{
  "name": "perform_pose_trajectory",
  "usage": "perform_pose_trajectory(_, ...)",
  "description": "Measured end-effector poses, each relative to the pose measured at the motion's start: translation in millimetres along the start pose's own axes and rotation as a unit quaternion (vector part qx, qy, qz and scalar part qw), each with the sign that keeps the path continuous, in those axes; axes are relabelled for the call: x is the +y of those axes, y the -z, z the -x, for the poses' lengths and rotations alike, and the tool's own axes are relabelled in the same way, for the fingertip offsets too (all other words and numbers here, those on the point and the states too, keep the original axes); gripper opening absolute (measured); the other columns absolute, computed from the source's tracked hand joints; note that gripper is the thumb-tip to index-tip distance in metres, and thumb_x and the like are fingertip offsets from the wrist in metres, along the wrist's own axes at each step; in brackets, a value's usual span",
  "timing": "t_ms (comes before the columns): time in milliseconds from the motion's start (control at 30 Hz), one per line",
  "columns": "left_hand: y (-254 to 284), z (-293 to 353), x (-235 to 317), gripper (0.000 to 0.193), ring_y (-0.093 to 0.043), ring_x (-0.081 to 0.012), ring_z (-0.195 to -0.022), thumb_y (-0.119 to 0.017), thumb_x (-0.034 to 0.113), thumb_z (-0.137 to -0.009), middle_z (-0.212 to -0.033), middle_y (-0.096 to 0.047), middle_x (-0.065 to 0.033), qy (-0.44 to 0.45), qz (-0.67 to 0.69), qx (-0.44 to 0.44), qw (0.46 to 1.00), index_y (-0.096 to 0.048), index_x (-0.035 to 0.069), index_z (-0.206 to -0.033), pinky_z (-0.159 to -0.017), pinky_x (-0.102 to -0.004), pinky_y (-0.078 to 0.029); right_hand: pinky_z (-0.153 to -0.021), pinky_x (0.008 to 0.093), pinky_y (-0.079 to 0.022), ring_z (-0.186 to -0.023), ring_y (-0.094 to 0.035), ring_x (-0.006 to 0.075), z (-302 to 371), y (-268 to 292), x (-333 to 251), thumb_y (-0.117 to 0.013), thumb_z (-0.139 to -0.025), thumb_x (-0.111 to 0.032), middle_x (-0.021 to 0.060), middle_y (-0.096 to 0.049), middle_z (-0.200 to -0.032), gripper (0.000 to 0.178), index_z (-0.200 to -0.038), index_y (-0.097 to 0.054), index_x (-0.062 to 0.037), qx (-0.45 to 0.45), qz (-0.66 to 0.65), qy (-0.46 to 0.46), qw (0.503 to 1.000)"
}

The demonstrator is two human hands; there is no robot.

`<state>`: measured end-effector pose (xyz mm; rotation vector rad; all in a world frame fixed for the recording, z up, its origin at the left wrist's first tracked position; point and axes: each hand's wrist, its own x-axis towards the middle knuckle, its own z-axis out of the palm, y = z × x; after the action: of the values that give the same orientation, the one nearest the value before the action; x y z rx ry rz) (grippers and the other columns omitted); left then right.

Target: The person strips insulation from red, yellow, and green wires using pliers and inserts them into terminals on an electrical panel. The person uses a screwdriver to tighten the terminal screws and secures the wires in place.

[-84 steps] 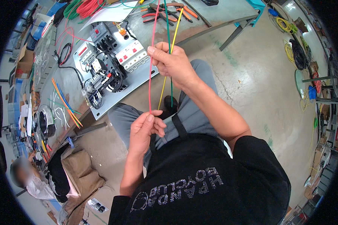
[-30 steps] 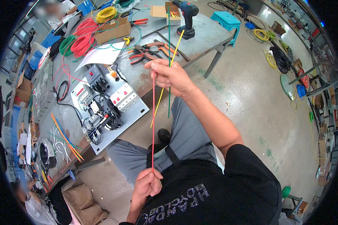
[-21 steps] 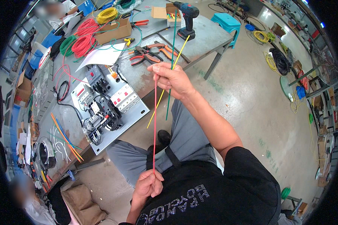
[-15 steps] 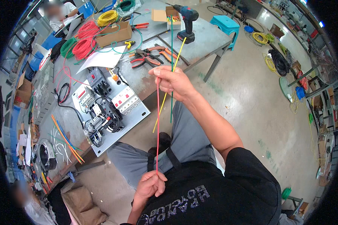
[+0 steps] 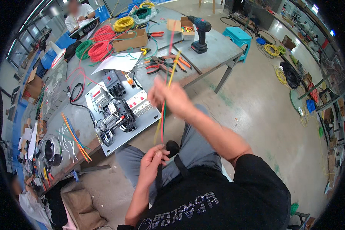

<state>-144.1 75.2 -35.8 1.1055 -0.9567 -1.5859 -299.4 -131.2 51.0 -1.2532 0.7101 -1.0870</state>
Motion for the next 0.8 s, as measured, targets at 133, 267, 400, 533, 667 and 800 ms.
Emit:
perform_pose_trajectory(133,-1.1,10.5,-5.9,0.036,-0.068,-0.0166,-0.092,-0.052,0.021,-0.107,-0.112,-0.071,-0.0124,-0.011,0.003,0.009,1.0,-0.056,-0.001,-0.136,-0.078,-0.0292,-0.055,-0.056,0.0262,-0.051,-0.063,-0.062,0.014,-60.6,12.7,-61.1,-0.041,-0.11,-0.044,0.0102,-0.066,-0.08,0.052,-0.083,-0.057,-0.003,0.055,-0.046,0.127,0.989)
perform_pose_trajectory(267,-1.1,22.7,-18.4,0.035,-0.068,-0.017,-0.091,-0.052,0.02,-0.107,-0.111,-0.071,-0.0119,-0.006,0.012,0.017,1.0,-0.057,0.0,-0.135,-0.078,-0.0302,-0.055,-0.05,0.0241,-0.04,-0.056,-0.05,0.0061,-118.6,28.2,-44.8,-0.046,-0.11,-0.042,-0.0004,-0.055,-0.067,0.048,-0.088,-0.061,-0.0027,0.084,0.049,0.212,0.972)
perform_pose_trajectory(400,0.2,33.6,-32.9,0.037,-0.066,-0.0148,-0.091,-0.054,0.021,-0.107,-0.11,-0.07,-0.0101,0.0,0.018,0.028,0.999,-0.057,0.0,-0.137,-0.078,-0.0287,-0.054,-0.052,0.0282,-0.036,-0.057,-0.046,0.0075,-154.8,32.1,27.8,-0.047,-0.109,-0.041,-0.0016,-0.05,-0.06,0.051,-0.082,-0.064,-0.001,0.116,0.122,0.215,0.962)
perform_pose_trajectory(533,-0.1,52.1,-37.6,0.035,-0.068,-0.0161,-0.091,-0.053,0.02,-0.107,-0.11,-0.071,-0.0118,0.005,0.002,0.052,0.999,-0.057,-0.002,-0.135,-0.079,-0.0297,-0.055,-0.056,0.0301,-0.04,-0.06,-0.051,0.0103,-152.3,27.7,100.2,-0.049,-0.106,-0.046,0.0013,-0.054,-0.062,0.056,-0.079,-0.065,0.0001,0.103,0.195,0.168,0.961)
perform_pose_trajectory(667,-1.5,61.1,-40.5,0.034,-0.068,-0.0164,-0.092,-0.053,0.018,-0.107,-0.111,-0.071,-0.0125,0.006,-0.024,0.059,0.998,-0.058,-0.002,-0.134,-0.08,-0.0302,-0.056,-0.057,0.0297,-0.041,-0.062,-0.052,0.0104,-148.5,16.7,103.5,-0.05,-0.106,-0.046,0.0021,-0.055,-0.063,0.056,-0.077,-0.065,-0.0001,0.115,0.182,0.172,0.961)
perform_pose_trajectory(800,-7.7,66.4,-36.8,0.033,-0.068,-0.0159,-0.093,-0.053,0.017,-0.107,-0.111,-0.072,-0.0122,0.006,-0.027,0.07,0.997,-0.058,-0.002,-0.134,-0.08,-0.0301,-0.056,-0.058,0.0306,-0.04,-0.062,-0.05,0.0101,-141.5,10.1,94.6,-0.049,-0.107,-0.044,0.0014,-0.055,-0.063,0.056,-0.074,-0.064,-0.0006,0.125,0.05,0.155,0.979)
